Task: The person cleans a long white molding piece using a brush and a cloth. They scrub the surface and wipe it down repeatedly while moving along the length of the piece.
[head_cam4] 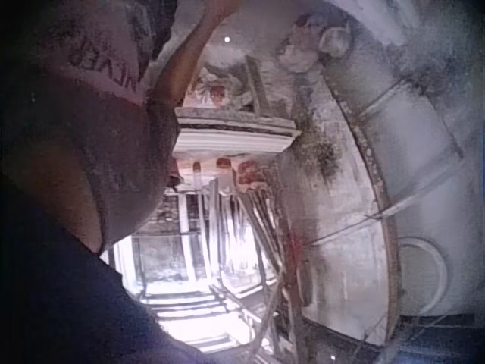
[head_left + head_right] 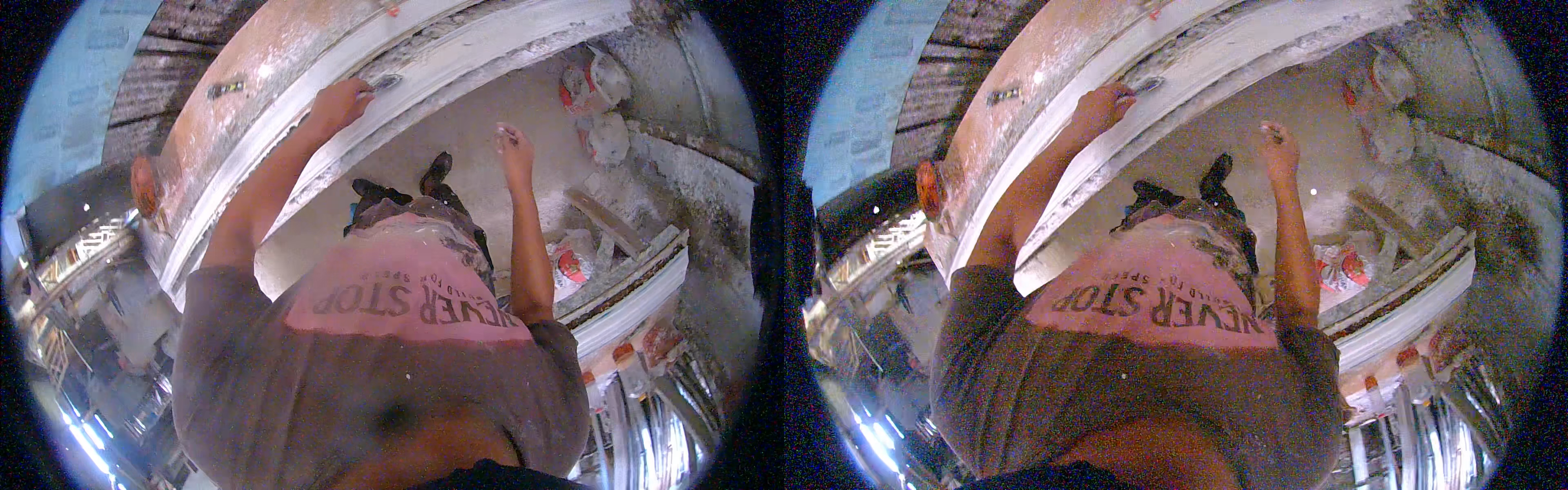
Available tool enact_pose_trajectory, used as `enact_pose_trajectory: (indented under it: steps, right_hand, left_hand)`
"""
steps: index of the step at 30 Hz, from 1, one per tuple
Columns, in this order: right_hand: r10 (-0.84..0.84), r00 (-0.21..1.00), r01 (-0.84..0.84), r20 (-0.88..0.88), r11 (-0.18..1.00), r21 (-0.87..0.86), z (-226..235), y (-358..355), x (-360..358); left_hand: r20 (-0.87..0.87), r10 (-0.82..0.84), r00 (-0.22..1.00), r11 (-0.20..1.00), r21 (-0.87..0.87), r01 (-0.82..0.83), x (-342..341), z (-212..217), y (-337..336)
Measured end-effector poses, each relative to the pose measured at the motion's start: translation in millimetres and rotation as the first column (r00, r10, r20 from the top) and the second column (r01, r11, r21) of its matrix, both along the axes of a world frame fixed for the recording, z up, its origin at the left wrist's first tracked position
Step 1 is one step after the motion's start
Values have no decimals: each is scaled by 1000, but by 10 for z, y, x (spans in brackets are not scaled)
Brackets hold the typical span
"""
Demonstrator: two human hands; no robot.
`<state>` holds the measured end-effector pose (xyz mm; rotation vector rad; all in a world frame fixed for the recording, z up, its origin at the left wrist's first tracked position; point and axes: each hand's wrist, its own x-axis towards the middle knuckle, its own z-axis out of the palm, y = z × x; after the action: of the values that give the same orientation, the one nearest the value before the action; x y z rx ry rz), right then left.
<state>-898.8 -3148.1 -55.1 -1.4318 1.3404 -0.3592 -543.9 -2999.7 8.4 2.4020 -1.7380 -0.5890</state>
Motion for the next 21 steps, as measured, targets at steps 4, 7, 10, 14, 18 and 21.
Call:
enact_pose_trajectory:
  steps: [4,7,10,14,18,21]
  right_hand:
    - [-113,992,114,56,993,-21,59,-230,-249]
    - [-77,996,84,48,986,-147,-302,-391,-419]
    - [-113,987,125,111,987,-103,-246,-461,-409]
    - [-208,974,210,86,978,-14,-248,-488,-407]
    - [-150,988,150,33,989,-1,-218,-793,-404]
    - [-93,995,95,27,994,-54,-74,-1339,-245]
  left_hand:
    - [58,-18,998,1000,-1,18,-258,-61,-1205]
    - [87,-32,996,998,-43,36,-397,-169,-1918]
    - [106,-28,994,1000,0,28,-354,-232,-1910]
    - [-16,-70,997,997,16,70,-351,33,-1323]
    - [10,-92,996,996,-1,92,-448,-102,-2017]
    - [-5,-103,995,992,-79,103,-588,-389,-3286]
